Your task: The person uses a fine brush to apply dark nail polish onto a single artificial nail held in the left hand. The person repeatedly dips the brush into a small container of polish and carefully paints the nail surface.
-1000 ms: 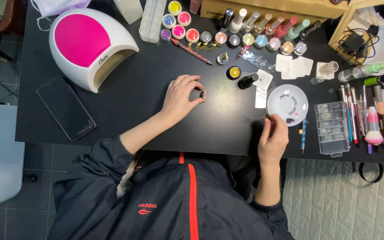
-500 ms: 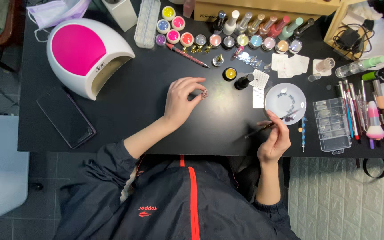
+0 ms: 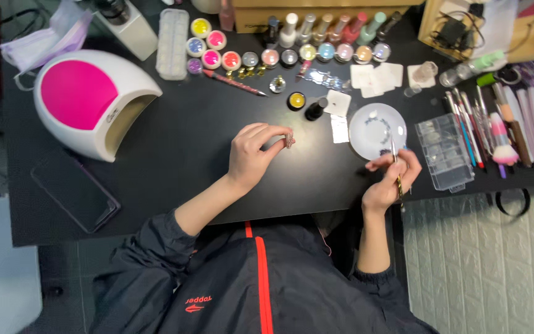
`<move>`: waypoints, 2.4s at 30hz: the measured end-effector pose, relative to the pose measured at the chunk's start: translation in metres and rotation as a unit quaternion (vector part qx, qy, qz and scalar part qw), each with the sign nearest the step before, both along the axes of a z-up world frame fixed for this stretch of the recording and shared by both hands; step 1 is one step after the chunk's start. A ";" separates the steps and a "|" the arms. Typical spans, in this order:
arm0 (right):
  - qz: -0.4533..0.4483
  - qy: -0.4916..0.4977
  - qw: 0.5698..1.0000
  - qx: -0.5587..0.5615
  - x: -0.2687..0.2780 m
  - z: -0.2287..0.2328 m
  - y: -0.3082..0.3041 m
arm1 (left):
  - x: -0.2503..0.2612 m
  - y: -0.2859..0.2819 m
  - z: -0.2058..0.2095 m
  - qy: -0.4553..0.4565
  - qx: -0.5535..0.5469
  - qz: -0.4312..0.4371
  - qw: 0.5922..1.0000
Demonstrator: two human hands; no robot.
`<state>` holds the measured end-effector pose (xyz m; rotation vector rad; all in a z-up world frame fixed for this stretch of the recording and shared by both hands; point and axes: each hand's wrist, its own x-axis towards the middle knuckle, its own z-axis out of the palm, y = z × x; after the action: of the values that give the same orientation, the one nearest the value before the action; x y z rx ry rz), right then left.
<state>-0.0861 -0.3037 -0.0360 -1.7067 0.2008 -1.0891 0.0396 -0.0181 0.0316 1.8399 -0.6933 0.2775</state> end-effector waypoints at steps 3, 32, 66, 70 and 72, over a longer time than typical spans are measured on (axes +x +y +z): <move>-0.020 0.013 0.999 0.030 0.000 -0.004 -0.021 | -0.001 -0.006 -0.005 0.001 -0.005 -0.019 1.000; -0.154 0.155 0.952 -0.216 0.007 -0.001 -0.041 | -0.016 -0.020 -0.023 -0.025 -0.061 -0.069 0.995; -0.174 0.153 0.954 -0.191 0.006 0.004 -0.039 | -0.016 -0.019 -0.009 -0.015 -0.066 -0.053 0.996; -0.178 0.157 0.951 -0.199 0.008 0.007 -0.038 | -0.015 -0.020 -0.013 -0.020 -0.070 -0.059 0.996; -0.191 0.149 0.949 -0.204 0.007 0.008 -0.038 | -0.016 -0.020 -0.008 -0.018 -0.070 -0.060 0.996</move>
<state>-0.0788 -0.3418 -0.0280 -2.2707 0.5471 -1.2050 0.0235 -0.0378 0.0237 1.6578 -0.7861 0.2740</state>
